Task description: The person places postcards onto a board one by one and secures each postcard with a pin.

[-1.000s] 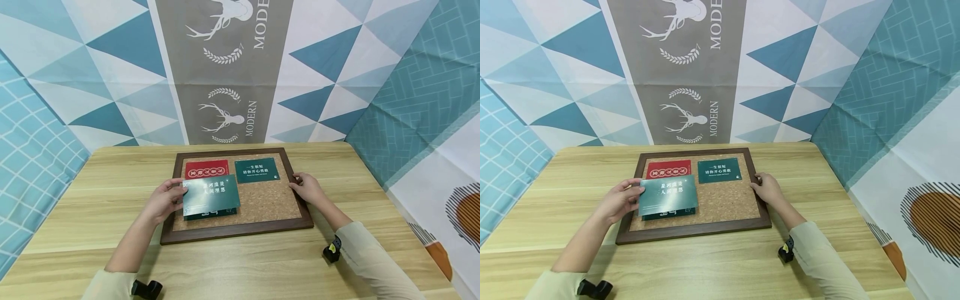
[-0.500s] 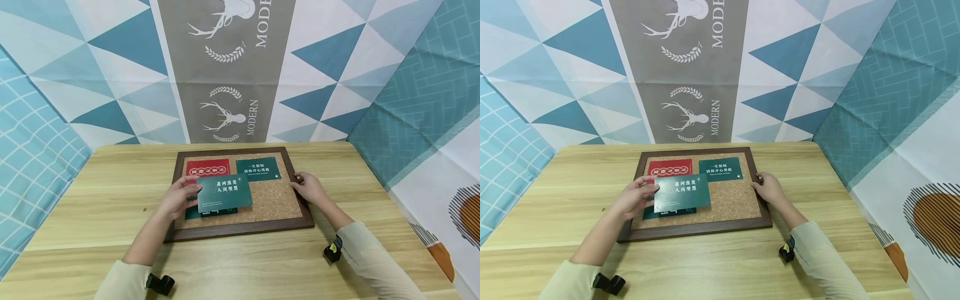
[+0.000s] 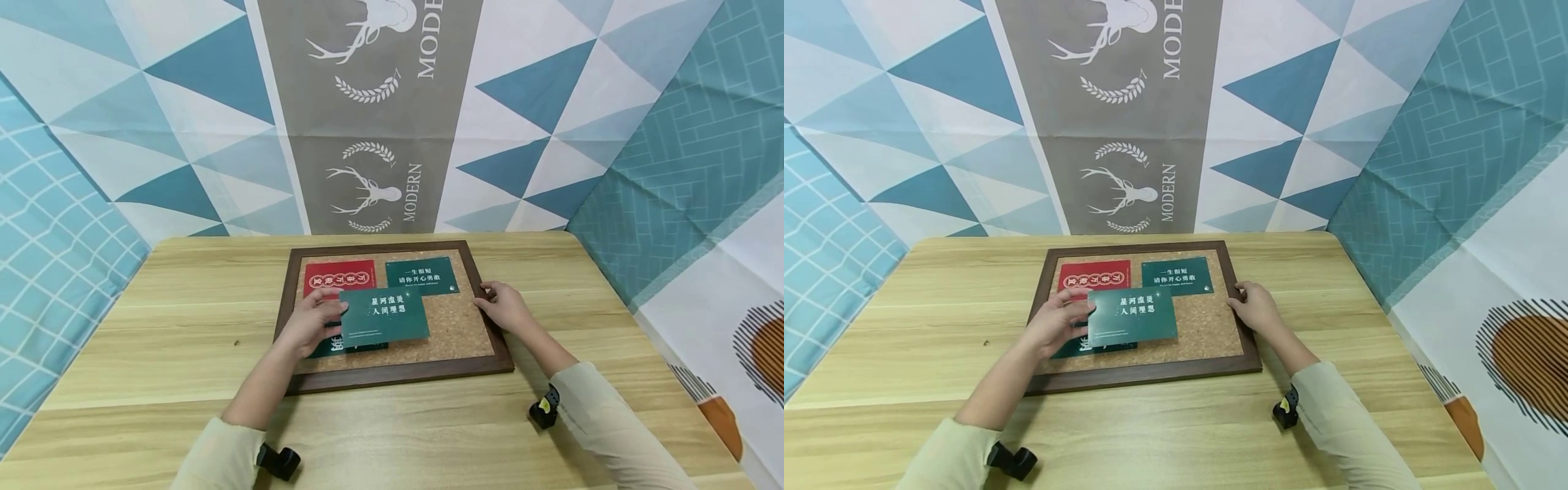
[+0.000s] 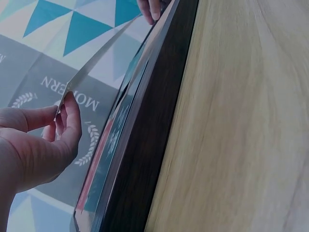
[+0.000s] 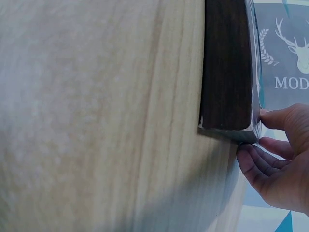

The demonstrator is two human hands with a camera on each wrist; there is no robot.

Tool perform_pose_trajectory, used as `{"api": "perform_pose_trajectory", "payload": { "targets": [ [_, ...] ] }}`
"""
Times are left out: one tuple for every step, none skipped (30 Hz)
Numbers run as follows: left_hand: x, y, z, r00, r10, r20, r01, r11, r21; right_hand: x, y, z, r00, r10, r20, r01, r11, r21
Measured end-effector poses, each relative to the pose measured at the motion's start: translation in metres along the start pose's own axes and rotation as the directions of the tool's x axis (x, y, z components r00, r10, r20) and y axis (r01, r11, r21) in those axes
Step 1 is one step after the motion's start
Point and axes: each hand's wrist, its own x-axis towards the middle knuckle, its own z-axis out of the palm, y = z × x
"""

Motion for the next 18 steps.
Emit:
{"api": "perform_pose_trajectory", "payload": {
  "targets": [
    [0.001, 0.0, 0.002, 1.0, -0.001, -0.004, 0.001, 1.0, -0.002, 0.0, 0.0, 0.0, 1.0, -0.001, -0.001, 0.001, 1.0, -0.002],
    [0.001, 0.0, 0.004, 1.0, -0.001, -0.005, 0.001, 1.0, -0.001, 0.0, 0.0, 0.0, 1.0, -0.001, -0.001, 0.001, 1.0, -0.002],
    [0.002, -0.001, 0.005, 1.0, -0.001, -0.008, 0.001, 1.0, 0.001, 0.0, 0.0, 0.0, 1.0, -0.001, -0.001, 0.001, 1.0, -0.001],
    [0.002, -0.001, 0.007, 1.0, -0.002, -0.01, 0.002, 1.0, -0.002, 0.0, 0.0, 0.0, 1.0, -0.001, -0.002, 0.001, 1.0, -0.001],
    [0.003, -0.001, 0.009, 1.0, -0.001, -0.01, 0.001, 1.0, -0.006, 0.0, -0.001, 0.0, 1.0, 0.0, -0.002, 0.0, 1.0, -0.001],
    [0.003, -0.001, 0.011, 1.0, -0.001, -0.007, 0.001, 1.0, -0.01, 0.0, 0.0, 0.0, 1.0, 0.0, -0.002, 0.0, 1.0, -0.003],
    [0.004, -0.001, 0.013, 1.0, -0.004, -0.008, 0.004, 1.0, -0.017, 0.0, 0.0, -0.001, 1.0, -0.002, -0.001, 0.002, 1.0, -0.004],
    [0.005, -0.002, 0.015, 1.0, -0.007, -0.008, 0.006, 1.0, -0.019, 0.0, 0.0, -0.001, 1.0, -0.001, 0.0, 0.001, 1.0, -0.004],
    [0.006, -0.002, 0.017, 1.0, -0.008, -0.005, 0.008, 1.0, -0.019, 0.0, 0.0, 0.0, 1.0, 0.001, 0.002, -0.001, 1.0, -0.004],
    [0.006, -0.003, 0.018, 1.0, -0.008, -0.003, 0.008, 1.0, -0.021, 0.0, 0.0, 0.0, 1.0, 0.004, 0.002, -0.004, 1.0, -0.005],
    [0.007, -0.003, 0.02, 1.0, -0.006, 0.001, 0.006, 1.0, -0.017, 0.0, 0.0, 0.0, 1.0, 0.007, 0.003, -0.007, 1.0, -0.004],
    [0.007, -0.004, 0.021, 1.0, -0.009, 0.001, 0.009, 1.0, -0.017, 0.0, 0.0, 0.0, 1.0, 0.003, 0.003, -0.003, 1.0, -0.007],
    [0.007, -0.004, 0.023, 1.0, -0.011, -0.003, 0.011, 1.0, -0.014, 0.0, 0.0, 0.0, 1.0, 0.0, 0.003, 0.0, 1.0, -0.008],
    [0.008, -0.005, 0.024, 1.0, -0.009, -0.005, 0.009, 1.0, -0.008, 0.0, 0.0, 0.0, 1.0, 0.001, 0.002, -0.001, 1.0, -0.008],
    [0.008, -0.005, 0.026, 1.0, -0.01, -0.005, 0.01, 1.0, -0.005, 0.0, 0.0, 0.0, 1.0, 0.003, 0.002, -0.003, 1.0, -0.006],
    [0.008, -0.005, 0.027, 1.0, -0.011, -0.006, 0.011, 1.0, -0.004, 0.0, -0.001, 0.0, 1.0, 0.003, 0.002, -0.003, 1.0, -0.004],
    [0.008, -0.006, 0.029, 1.0, -0.013, -0.005, 0.014, 1.0, 0.001, 0.0, -0.001, 0.0, 1.0, 0.003, 0.002, -0.003, 1.0, -0.002],
    [0.008, -0.006, 0.031, 1.0, -0.017, -0.006, 0.017, 1.0, 0.002, 0.0, -0.001, 0.0, 1.0, 0.002, 0.002, -0.002, 1.0, -0.001]
  ]
}}
